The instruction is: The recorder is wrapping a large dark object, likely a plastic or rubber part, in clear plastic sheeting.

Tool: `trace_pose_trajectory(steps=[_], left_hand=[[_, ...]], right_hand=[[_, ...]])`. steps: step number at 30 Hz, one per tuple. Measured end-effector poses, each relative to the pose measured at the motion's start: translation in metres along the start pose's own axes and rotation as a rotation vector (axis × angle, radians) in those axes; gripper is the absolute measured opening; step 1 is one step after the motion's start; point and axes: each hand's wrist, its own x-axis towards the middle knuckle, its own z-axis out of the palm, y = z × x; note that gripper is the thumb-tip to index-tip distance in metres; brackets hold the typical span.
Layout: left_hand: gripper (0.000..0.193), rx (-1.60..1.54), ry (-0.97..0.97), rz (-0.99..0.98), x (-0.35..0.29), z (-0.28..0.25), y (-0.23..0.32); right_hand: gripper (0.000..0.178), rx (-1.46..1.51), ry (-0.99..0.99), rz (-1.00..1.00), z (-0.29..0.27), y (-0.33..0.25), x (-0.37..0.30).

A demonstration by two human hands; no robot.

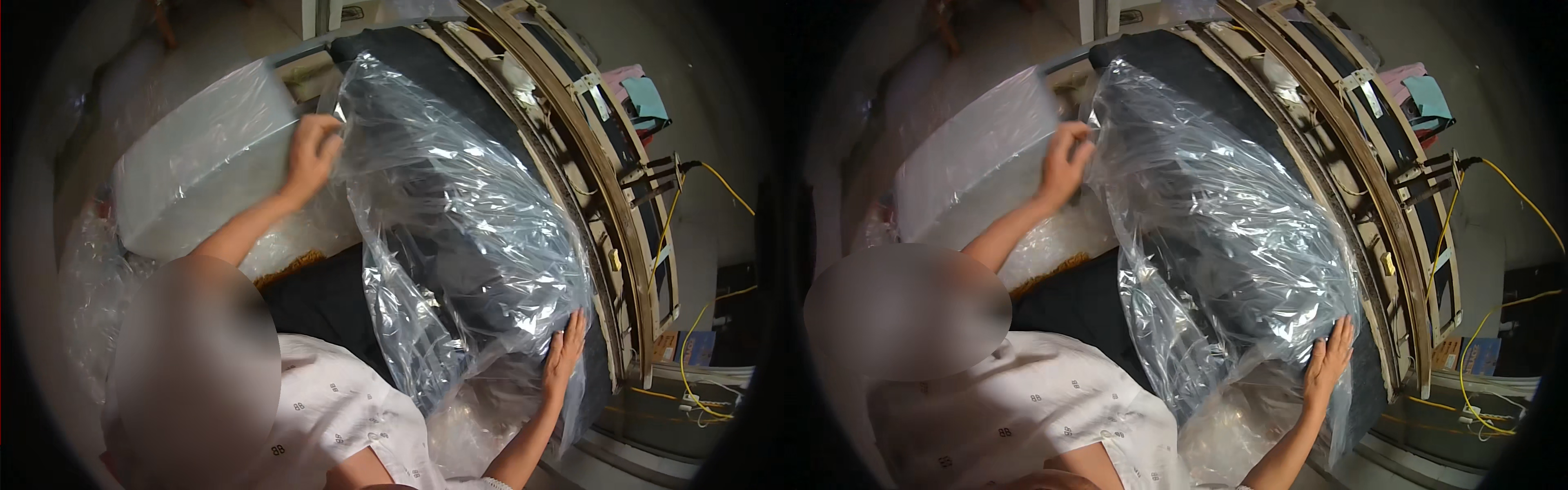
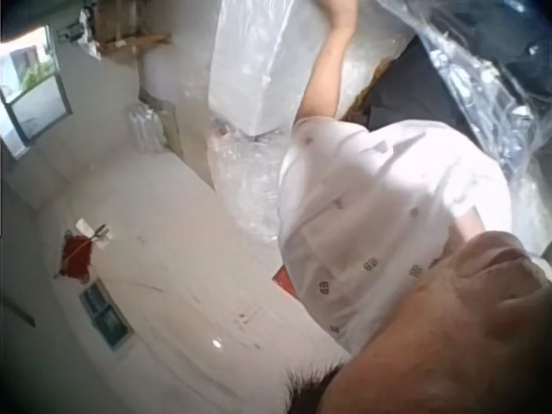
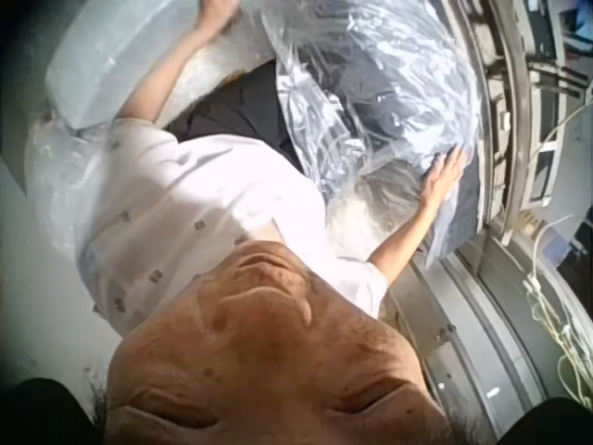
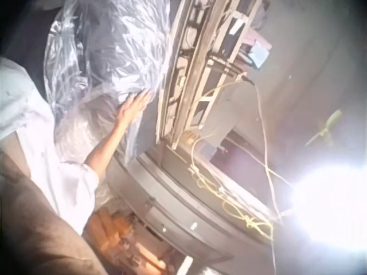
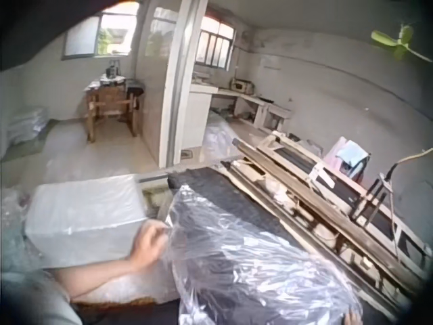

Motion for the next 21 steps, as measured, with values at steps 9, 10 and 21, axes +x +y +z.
trace_pose_trajectory(steps=[9, 10, 21], left_hand=[[0.045, -0.101, -0.587, -0.33, 0.004, 0.04, -0.172], [0.04, -0.061, -0.573, -0.373, -0.007, 0.029, -0.203], [0.029, -0.154, -0.421, -0.337, 0.045, -0.07, -0.016]], right_hand=[[0.038, -0.34, 0.062, 0.005, -0.003, 0.073, 0.048], [0.032, -0.333, 0.197, -0.033, -0.007, 0.026, 0.066], [0.057, 0.235, -0.721, -0.352, 0.088, -0.262, 0.02]])
